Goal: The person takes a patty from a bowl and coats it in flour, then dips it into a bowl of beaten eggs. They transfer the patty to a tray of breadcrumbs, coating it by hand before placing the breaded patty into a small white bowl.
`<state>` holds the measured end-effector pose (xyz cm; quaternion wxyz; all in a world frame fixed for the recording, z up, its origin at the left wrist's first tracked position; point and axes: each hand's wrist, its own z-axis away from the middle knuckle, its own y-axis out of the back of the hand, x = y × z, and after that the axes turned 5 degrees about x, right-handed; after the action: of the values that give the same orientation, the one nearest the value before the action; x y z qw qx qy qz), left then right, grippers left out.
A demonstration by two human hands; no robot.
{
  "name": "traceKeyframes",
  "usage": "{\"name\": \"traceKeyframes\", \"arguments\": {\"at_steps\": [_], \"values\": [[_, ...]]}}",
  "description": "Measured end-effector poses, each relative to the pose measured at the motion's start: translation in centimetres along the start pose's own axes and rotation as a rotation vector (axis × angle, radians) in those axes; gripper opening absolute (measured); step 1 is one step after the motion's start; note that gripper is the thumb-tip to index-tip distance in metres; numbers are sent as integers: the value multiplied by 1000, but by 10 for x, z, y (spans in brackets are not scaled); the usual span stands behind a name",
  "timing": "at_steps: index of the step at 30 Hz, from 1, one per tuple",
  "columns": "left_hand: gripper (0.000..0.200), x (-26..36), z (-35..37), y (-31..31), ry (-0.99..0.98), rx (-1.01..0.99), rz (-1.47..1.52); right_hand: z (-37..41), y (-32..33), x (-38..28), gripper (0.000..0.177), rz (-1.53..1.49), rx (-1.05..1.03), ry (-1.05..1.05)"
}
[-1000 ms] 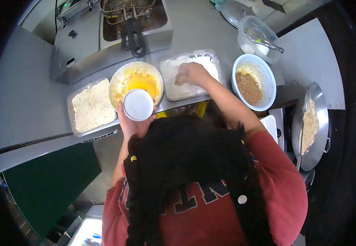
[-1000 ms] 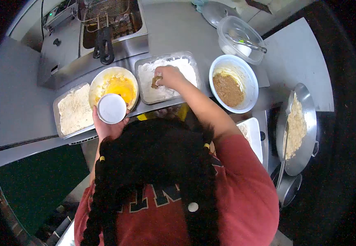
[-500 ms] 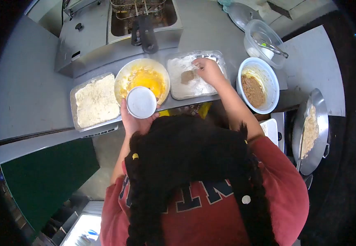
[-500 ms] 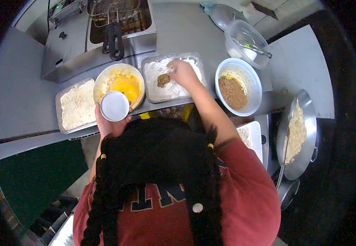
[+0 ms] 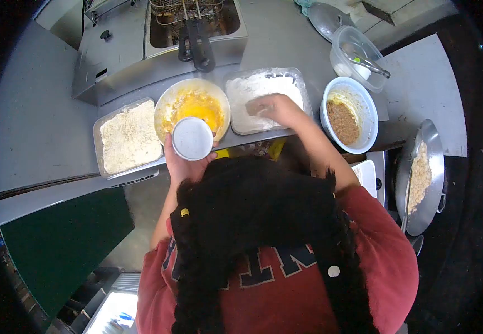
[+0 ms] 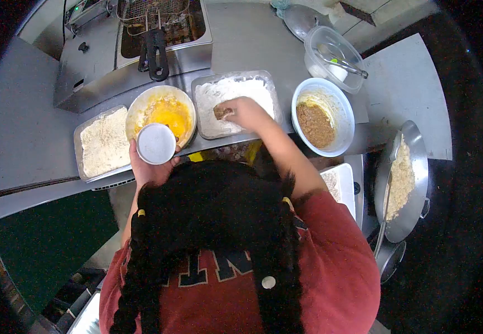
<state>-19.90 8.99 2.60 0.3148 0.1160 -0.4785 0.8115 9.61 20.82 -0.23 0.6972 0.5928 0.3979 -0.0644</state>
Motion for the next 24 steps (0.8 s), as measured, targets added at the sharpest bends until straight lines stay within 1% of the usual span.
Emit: {"name": "traceKeyframes", "arguments": {"at_steps": [2, 3, 4, 6, 7, 8, 9, 10, 11, 12, 13, 15, 16, 20, 22, 23, 24], "values": [[71, 1, 1, -3, 6, -8, -12, 12, 34, -8, 37, -66, 124, -176], [71, 1, 2, -6, 9, 41, -22, 20, 51, 3, 37, -92, 219, -249], [71, 0, 2, -9, 13, 89, -33, 28, 60, 37, 37, -17, 402, -171], [72, 1, 1, -5, 4, 90, -58, 52, 102, 52, 36, 4, 545, -454], [72, -1, 2, -11, -12, 96, -85, 66, 116, 69, 34, 141, 625, -392], [73, -2, 3, -19, -10, 203, -68, 81, 129, 86, 33, 218, 600, -472], [73, -3, 4, -27, 10, 183, -67, 95, 139, 101, 32, 296, 574, -553], [73, -2, 4, -29, 9, 197, -73, 107, 140, 122, 32, 314, 583, -571], [74, -2, 3, -28, 5, 214, -79, 117, 137, 147, 33, 325, 495, -623], [74, -3, 0, -23, 23, 159, -84, 124, 137, 151, 34, 329, 407, -674], [74, -4, -2, -21, 34, 151, -88, 130, 137, 154, 34, 333, 412, -686], [74, -5, -6, -21, 47, 64, -76, 128, 124, 152, 37, 314, 217, -630], [74, -6, -4, -27, 45, 89, -63, 124, 122, 144, 42, 329, 183, -602], [73, -8, -6, -30, 51, 70, -103, 114, 109, 141, 45, 312, 203, -574], [74, -9, -7, -31, 51, 72, -114, 109, 109, 139, 46, 339, 199, -495], [74, -9, -8, -31, 51, 73, -115, 107, 110, 138, 46, 337, 199, -495], [74, -9, -8, -32, 59, 74, -111, 101, 115, 128, 43, 379, 139, -513]]}}
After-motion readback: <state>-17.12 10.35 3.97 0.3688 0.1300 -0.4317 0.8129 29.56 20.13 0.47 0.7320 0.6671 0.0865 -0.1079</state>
